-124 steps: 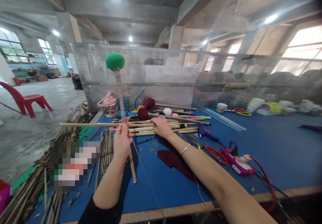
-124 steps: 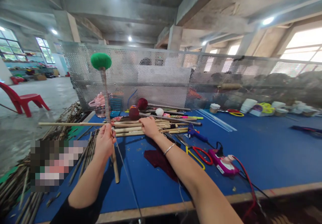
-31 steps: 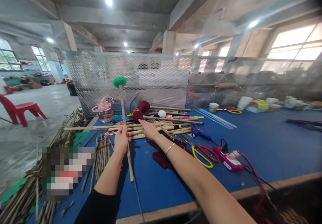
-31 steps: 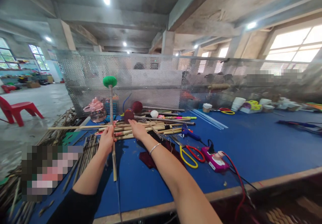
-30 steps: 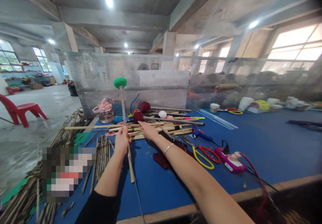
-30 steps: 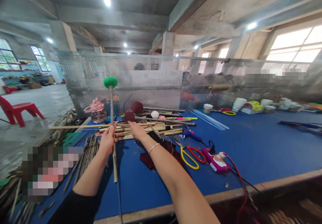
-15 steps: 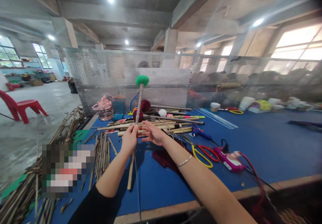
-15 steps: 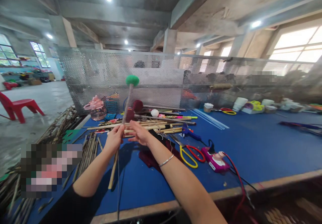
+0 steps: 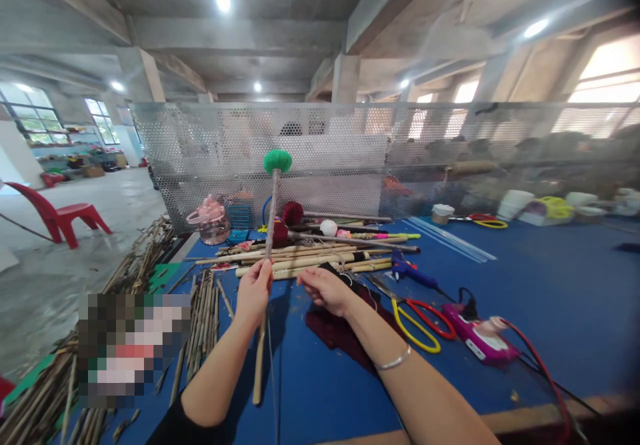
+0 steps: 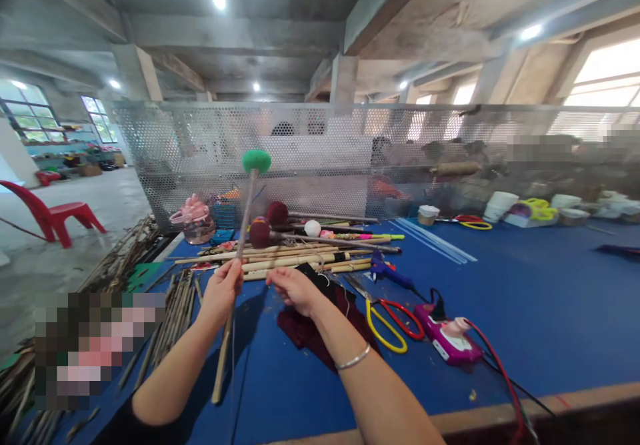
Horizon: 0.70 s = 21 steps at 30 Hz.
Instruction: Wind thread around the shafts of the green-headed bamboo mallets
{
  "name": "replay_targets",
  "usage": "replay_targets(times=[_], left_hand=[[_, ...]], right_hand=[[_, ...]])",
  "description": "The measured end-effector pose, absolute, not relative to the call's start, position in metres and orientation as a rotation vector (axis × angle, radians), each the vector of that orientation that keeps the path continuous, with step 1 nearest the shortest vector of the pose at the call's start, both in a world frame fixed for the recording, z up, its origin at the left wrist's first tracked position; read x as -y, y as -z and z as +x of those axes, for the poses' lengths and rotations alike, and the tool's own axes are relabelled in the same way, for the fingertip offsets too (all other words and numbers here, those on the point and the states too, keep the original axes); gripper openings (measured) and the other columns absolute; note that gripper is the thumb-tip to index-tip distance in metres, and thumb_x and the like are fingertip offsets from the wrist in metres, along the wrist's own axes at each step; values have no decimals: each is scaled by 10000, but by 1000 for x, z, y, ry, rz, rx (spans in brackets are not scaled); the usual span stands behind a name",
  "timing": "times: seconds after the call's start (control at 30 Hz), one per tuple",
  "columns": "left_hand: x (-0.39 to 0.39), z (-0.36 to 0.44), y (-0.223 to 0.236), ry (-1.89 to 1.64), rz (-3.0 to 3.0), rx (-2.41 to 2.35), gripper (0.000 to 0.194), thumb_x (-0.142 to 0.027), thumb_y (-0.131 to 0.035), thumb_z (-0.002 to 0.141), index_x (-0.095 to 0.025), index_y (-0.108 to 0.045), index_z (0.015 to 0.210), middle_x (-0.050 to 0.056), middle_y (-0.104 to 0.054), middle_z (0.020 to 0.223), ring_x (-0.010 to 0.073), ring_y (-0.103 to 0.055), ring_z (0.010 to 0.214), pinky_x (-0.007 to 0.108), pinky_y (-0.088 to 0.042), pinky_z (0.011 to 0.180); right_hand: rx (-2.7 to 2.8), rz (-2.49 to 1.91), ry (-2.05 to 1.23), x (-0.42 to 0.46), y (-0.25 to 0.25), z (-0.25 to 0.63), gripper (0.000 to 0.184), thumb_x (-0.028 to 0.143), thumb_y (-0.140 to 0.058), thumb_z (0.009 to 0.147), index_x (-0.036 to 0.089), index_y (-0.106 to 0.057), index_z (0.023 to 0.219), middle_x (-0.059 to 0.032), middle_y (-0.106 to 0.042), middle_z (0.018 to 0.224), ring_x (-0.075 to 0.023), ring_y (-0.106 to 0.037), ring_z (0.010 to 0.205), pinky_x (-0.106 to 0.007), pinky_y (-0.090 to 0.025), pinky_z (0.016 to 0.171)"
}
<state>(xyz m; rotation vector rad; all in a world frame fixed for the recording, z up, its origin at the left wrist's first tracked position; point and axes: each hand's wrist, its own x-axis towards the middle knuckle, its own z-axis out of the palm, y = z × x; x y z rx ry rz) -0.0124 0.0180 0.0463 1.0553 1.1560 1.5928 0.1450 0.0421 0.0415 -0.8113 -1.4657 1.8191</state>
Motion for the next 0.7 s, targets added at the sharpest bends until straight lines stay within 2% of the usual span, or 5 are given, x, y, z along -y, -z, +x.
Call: replay_targets(times=[0.13,0.23,0.43,0.57,0.7], left_hand=[[-16,-12,-44,-1636,1023,-1117,430,-507,-564,667,-123,-579,861,-70,-384,486,32,-325,404,147,-257,390],[-15,-12,-43,-1657,977,-1143,449,-522,-568,656,-132,-579,879,-69,-388,494,32,-329,403,142,-265,380],[-14,-14,-45,-1654,976,-1197,452,-533,-558,659,-139,-576,880,-70,-385,500,36,-340,403,142,-276,372],[-12,-12,-45,-1652,1056,-1221,432,-527,-532,683,-132,-585,846,-77,-366,468,36,-314,381,155,-258,375],[-7,-4,-45,-1671,1162,-1371,398,-478,-549,690,-126,-618,862,-36,-483,520,69,-423,458,184,-339,458]], right_hand=[[1387,-735,-1935,-26,-29,131,467,298,-708,597,202,-447,972,40,-510,747,-37,-482,545,-154,-393,489],[1501,-654,-2237,-10,-13,115,690,157,-728,505,235,-368,1088,11,-552,861,-74,-557,600,-213,-442,552],[1485,-789,-2121,-20,-13,118,137,154,-524,612,126,-510,746,22,-533,563,-21,-344,358,-161,-321,376],[1297,-783,-1769,-24,-22,116,187,212,-599,632,155,-525,795,9,-545,712,-76,-493,575,-205,-405,523],[1366,-674,-1524,-21,-21,105,246,313,-661,645,154,-548,796,21,-516,692,-72,-453,574,-207,-370,549]])
